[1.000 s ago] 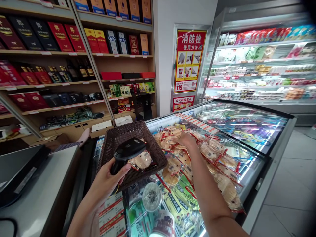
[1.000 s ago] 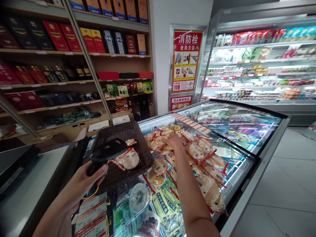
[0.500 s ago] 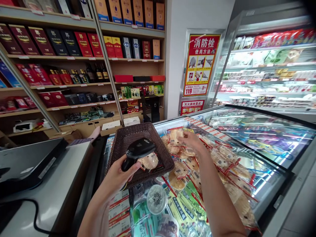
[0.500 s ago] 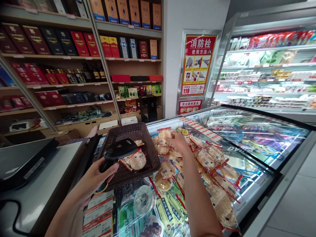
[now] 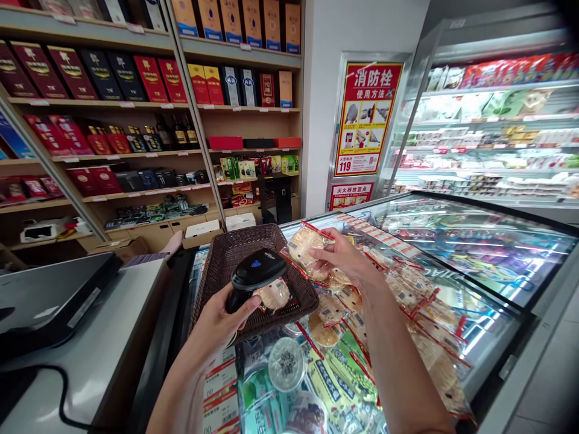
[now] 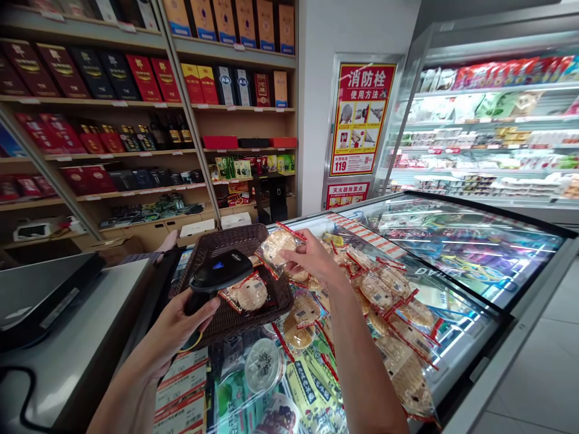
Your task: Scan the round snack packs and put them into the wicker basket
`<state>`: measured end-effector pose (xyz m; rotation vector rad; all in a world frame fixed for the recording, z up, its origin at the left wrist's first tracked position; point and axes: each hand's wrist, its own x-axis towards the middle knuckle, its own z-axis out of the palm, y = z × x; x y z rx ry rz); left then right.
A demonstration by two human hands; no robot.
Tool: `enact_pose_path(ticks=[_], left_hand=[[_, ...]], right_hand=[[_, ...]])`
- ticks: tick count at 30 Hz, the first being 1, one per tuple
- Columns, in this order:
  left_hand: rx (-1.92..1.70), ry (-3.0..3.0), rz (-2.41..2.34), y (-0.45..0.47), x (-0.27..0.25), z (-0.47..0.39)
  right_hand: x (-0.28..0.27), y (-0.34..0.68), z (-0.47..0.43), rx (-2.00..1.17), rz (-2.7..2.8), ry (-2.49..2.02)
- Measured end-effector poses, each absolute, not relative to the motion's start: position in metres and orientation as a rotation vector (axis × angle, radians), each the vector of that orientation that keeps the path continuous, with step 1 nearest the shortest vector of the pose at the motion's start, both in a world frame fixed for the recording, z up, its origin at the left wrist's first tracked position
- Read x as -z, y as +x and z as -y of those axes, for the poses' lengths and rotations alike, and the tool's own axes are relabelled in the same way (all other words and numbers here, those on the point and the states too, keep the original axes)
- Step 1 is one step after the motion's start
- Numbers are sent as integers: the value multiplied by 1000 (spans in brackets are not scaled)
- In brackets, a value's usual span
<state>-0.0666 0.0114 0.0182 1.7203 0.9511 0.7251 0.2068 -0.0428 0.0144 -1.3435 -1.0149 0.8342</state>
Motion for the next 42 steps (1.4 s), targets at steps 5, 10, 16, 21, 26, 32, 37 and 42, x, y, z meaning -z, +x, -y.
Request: enact_pose_path(ticks=[5, 10, 16, 21, 26, 32, 37, 42], left_hand=[[-693, 1710, -927, -66, -18, -12], [-780, 1749, -960, -65, -22, -7], [-789, 1738, -972, -66, -21, -9], [-770, 1741, -980, -67, -19, -11], [-770, 1742, -970, -65, -19, -9], [-735, 1722, -977, -64, -19, -7], [-696, 1737, -944, -64, -20, -6], [-653, 1772, -921, -62, -21, -4]], right_hand=[[-1, 199, 26, -861, 1041, -1360], [15, 205, 12, -846, 1175, -1497], [23, 253, 28, -271, 1047, -2589], [35, 267, 25, -463, 912, -2858], [33, 262, 22, -414, 1057, -2715], [19, 252, 31, -283, 1149, -1986], [6, 231, 33, -557, 1148, -1613], [0, 223, 35, -665, 1173, -1462]])
